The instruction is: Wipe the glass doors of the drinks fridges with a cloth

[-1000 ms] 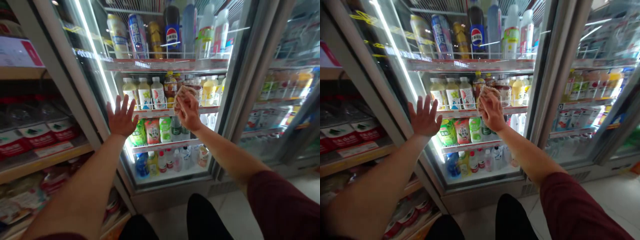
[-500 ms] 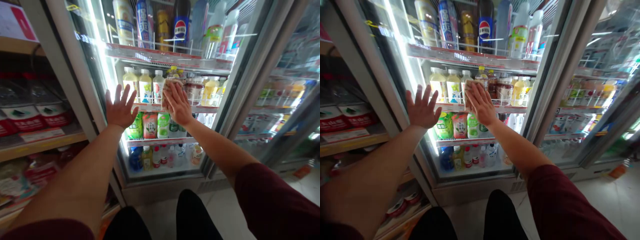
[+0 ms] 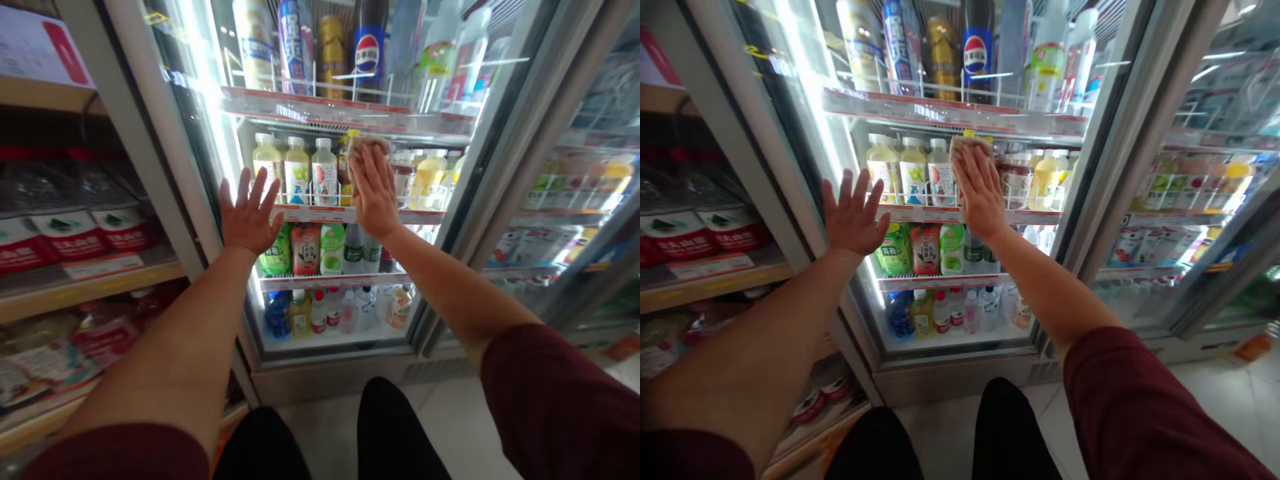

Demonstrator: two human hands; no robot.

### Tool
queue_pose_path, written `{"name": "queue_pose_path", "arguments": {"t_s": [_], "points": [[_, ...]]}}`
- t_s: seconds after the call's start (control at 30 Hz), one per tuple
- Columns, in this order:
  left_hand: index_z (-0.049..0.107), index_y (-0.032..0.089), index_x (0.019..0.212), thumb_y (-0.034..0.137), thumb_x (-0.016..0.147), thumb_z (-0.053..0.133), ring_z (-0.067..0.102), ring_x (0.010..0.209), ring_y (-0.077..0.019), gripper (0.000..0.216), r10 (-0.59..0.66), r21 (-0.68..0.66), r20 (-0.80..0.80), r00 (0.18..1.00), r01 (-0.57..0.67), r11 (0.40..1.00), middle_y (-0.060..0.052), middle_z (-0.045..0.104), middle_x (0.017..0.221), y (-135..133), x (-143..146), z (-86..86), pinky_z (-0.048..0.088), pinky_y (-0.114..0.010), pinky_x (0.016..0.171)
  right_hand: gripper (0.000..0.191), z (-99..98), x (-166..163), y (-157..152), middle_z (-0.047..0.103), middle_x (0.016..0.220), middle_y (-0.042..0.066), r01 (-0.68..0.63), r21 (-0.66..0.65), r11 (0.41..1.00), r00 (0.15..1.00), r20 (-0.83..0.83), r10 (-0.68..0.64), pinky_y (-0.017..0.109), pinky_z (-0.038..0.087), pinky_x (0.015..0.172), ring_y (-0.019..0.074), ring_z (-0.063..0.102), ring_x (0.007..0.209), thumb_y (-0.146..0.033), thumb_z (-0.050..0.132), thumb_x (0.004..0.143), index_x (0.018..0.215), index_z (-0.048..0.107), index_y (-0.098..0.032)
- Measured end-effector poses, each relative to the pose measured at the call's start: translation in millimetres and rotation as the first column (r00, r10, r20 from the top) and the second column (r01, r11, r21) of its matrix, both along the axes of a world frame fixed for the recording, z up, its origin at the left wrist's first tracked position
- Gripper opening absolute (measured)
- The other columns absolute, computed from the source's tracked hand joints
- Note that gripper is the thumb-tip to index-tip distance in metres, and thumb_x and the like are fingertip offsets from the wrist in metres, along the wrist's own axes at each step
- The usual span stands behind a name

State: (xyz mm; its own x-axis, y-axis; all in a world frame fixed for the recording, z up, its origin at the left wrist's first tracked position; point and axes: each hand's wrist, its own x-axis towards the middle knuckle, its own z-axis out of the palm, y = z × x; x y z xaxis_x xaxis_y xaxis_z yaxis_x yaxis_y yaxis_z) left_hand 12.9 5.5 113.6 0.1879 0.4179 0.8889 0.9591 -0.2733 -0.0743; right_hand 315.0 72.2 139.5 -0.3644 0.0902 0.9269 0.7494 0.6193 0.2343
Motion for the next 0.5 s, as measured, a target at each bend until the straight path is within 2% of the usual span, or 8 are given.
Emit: {"name": "queue_pose_path", "arguments": {"t_s": [0.1, 0.17, 0.23, 0.33, 0.4, 0.5], "points": [[0.035, 0.031, 0.165, 0.047, 0.097, 0.059, 0.006, 0.165, -0.0315, 0.074, -0.022, 0.011, -0.005, 1.0, 0.022, 1.0, -0.003, 0.024, 0.175, 1, -2, -1.2, -0.016, -0.062, 0.131, 0.057, -18.3, -2, -4, 0.036, 0.171, 0.003, -0.05, -0.028, 0.998, 0.978, 0.202, 0.055, 0.049, 0.021, 0.138, 0.0218, 0.021, 0.164, -0.032, 0.035, 0.107, 0.163, 0.042, -0.022], [0.035, 0.032, 0.165, 0.046, 0.096, 0.06, 0.005, 0.165, -0.0319, 0.074, -0.016, 0.015, -0.006, 1.0, 0.016, 1.0, -0.003, 0.024, 0.175, 2, -2, -1.6, -0.015, -0.062, 0.131, 0.054, -22.1, 0, -4, 0.038, 0.17, 0.0, -0.084, -0.036, 0.996, 0.946, 0.311, 0.091, 0.046, 0.022, 0.138, 0.0196, 0.026, 0.163, -0.034, 0.035, 0.109, 0.162, 0.043, -0.026], [0.036, 0.032, 0.165, 0.046, 0.095, 0.06, 0.006, 0.165, -0.0323, 0.075, -0.004, 0.016, -0.008, 1.0, 0.004, 1.0, -0.003, 0.025, 0.175, 2, -2, -1.7, -0.014, -0.062, 0.132, 0.053, -13.7, 2, -1, 0.038, 0.17, -0.001, -0.092, -0.012, 0.996, 0.952, 0.292, 0.091, 0.045, 0.021, 0.138, 0.0194, 0.026, 0.163, -0.031, 0.034, 0.11, 0.162, 0.043, -0.027], [0.037, 0.029, 0.165, 0.047, 0.096, 0.058, 0.008, 0.165, -0.033, 0.074, 0.009, 0.022, -0.012, 1.0, -0.009, 1.0, -0.004, 0.025, 0.175, 2, -1, -1.6, -0.013, -0.062, 0.132, 0.054, 3.5, 3, 5, 0.033, 0.172, 0.006, -0.06, 0.041, 0.997, 0.995, 0.088, 0.056, 0.05, 0.018, 0.138, 0.0236, 0.017, 0.165, -0.028, 0.033, 0.11, 0.163, 0.042, -0.019], [0.038, 0.028, 0.164, 0.048, 0.096, 0.057, 0.008, 0.165, -0.0328, 0.073, 0.01, 0.021, -0.002, 1.0, -0.01, 1.0, -0.004, 0.026, 0.175, 1, -1, -1.6, -0.012, -0.062, 0.132, 0.056, 3.4, -1, 7, 0.032, 0.172, 0.009, -0.048, 0.058, 0.997, 0.999, 0.015, 0.047, 0.05, 0.017, 0.138, 0.0246, 0.013, 0.166, -0.026, 0.032, 0.109, 0.163, 0.04, -0.015], [0.038, 0.028, 0.164, 0.048, 0.097, 0.055, 0.008, 0.165, -0.0321, 0.071, 0.022, 0.015, -0.004, 1.0, -0.022, 1.0, -0.004, 0.026, 0.175, 1, 0, -1.8, -0.012, -0.063, 0.132, 0.058, -11.7, -6, 3, 0.034, 0.172, 0.005, -0.125, 0.019, 0.992, 0.973, 0.197, 0.119, 0.048, 0.017, 0.139, 0.0213, 0.018, 0.165, -0.024, 0.034, 0.107, 0.166, 0.037, -0.02]]}}
